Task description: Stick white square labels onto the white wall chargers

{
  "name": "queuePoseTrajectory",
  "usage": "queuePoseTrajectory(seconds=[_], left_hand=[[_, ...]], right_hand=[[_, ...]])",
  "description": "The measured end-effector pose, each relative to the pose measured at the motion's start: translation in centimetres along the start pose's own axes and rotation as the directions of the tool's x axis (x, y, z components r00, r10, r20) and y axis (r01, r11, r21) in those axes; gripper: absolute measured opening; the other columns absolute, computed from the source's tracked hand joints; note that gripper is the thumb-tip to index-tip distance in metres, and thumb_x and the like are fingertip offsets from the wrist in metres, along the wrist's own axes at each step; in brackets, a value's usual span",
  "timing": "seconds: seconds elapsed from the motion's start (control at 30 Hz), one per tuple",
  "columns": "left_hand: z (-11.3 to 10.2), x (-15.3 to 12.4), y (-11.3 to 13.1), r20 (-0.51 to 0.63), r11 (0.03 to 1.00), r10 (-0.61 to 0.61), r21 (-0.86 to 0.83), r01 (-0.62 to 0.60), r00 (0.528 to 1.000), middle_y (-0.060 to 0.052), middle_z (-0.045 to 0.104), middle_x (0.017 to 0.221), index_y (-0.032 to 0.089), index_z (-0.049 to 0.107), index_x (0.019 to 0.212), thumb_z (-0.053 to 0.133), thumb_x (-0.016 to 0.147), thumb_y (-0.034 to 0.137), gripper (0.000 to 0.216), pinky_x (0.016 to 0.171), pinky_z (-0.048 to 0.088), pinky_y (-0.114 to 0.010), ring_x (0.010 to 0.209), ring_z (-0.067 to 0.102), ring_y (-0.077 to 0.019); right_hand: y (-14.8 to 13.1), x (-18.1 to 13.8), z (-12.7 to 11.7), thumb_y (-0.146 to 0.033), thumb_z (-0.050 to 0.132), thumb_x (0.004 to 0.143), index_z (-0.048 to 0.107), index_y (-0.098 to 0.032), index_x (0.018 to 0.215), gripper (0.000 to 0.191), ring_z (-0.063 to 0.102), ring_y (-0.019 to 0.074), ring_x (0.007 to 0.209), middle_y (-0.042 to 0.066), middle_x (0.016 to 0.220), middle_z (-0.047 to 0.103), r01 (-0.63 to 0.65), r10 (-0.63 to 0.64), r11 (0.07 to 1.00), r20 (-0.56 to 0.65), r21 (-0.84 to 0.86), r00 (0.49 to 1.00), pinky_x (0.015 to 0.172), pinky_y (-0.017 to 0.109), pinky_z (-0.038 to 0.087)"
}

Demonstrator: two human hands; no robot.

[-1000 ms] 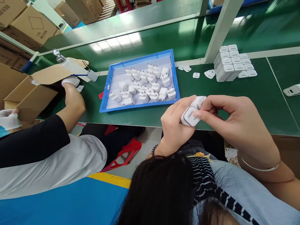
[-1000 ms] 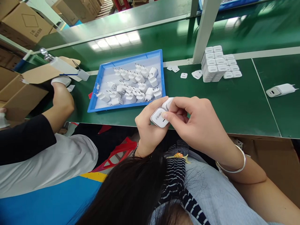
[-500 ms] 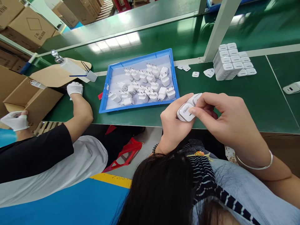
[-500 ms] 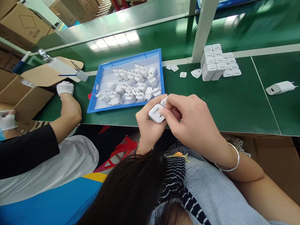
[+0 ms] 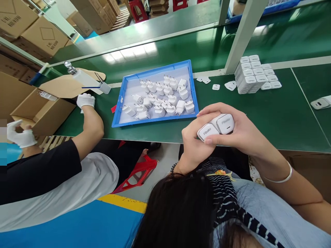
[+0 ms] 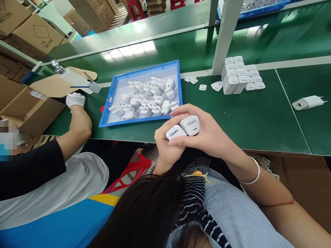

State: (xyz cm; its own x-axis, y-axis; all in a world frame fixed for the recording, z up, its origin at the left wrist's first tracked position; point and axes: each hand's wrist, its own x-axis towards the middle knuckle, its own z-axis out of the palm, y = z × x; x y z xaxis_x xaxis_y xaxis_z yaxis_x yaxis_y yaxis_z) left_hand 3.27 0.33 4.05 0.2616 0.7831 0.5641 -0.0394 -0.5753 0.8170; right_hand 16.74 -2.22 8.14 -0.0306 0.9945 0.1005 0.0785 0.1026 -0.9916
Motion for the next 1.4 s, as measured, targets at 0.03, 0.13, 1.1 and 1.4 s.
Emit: queuePoseTrajectory(seconds=[0.03, 0.13, 1.1, 1.4], left_hand=[[0.0, 0.0, 0.1, 0.001, 0.999, 0.027, 0.036, -0.027, 1.0, -0.005, 0.079, 0.109, 0.018, 0.072, 0.11, 0.068, 0.09, 0.027, 0.023, 0.087, 0.062, -0.031, 0.097, 0.075, -0.0197], [0.0, -0.2, 0.2, 0.02, 0.991, 0.082, 0.107, -0.083, 0.996, -0.005, 0.079, 0.109, 0.02, 0.072, 0.109, 0.069, 0.09, 0.023, 0.02, 0.093, 0.061, -0.034, 0.102, 0.075, -0.0211], [-0.4, -0.7, -0.4, 0.188, 0.961, -0.212, -0.14, 0.24, 0.959, -0.01, 0.078, 0.112, 0.017, 0.076, 0.11, 0.078, 0.081, 0.021, 0.03, 0.087, 0.06, -0.032, 0.103, 0.074, -0.0223], [-0.1, -1.7, -2.0, 0.212, 0.989, -0.141, -0.003, 0.145, 0.967, -0.008, 0.078, 0.101, 0.016, 0.076, 0.102, 0.077, 0.078, 0.013, 0.024, 0.09, 0.06, -0.038, 0.093, 0.073, -0.0217]], right_hand=[[-0.2, -0.1, 0.2, -0.034, 0.09, 0.066, 0.071, -0.024, 0.098, 0.039, 0.067, 0.0209, 0.088, 0.001, 0.102, 0.073, -0.001, 0.001, 1.0, -0.029, -0.001, 1.0, 0.074, 0.032, 0.055], [-0.6, -0.7, 0.7, -0.033, 0.088, 0.072, 0.073, -0.023, 0.093, 0.027, 0.067, 0.0201, 0.089, 0.0, 0.097, 0.075, 0.007, -0.006, 1.0, -0.095, 0.016, 0.995, 0.076, 0.031, 0.055], [1.2, -0.7, 0.9, -0.038, 0.089, 0.069, 0.064, -0.019, 0.075, 0.031, 0.062, 0.0174, 0.078, 0.002, 0.091, 0.071, -0.131, 0.132, 0.991, -0.103, 0.017, 0.986, 0.063, 0.027, 0.048], [5.9, -0.4, 1.8, -0.073, 0.047, 0.095, 0.068, -0.02, 0.087, 0.058, 0.068, 0.019, 0.078, 0.006, 0.091, 0.073, -0.141, 0.192, 0.96, -0.203, 0.241, 0.96, 0.065, 0.029, 0.057]])
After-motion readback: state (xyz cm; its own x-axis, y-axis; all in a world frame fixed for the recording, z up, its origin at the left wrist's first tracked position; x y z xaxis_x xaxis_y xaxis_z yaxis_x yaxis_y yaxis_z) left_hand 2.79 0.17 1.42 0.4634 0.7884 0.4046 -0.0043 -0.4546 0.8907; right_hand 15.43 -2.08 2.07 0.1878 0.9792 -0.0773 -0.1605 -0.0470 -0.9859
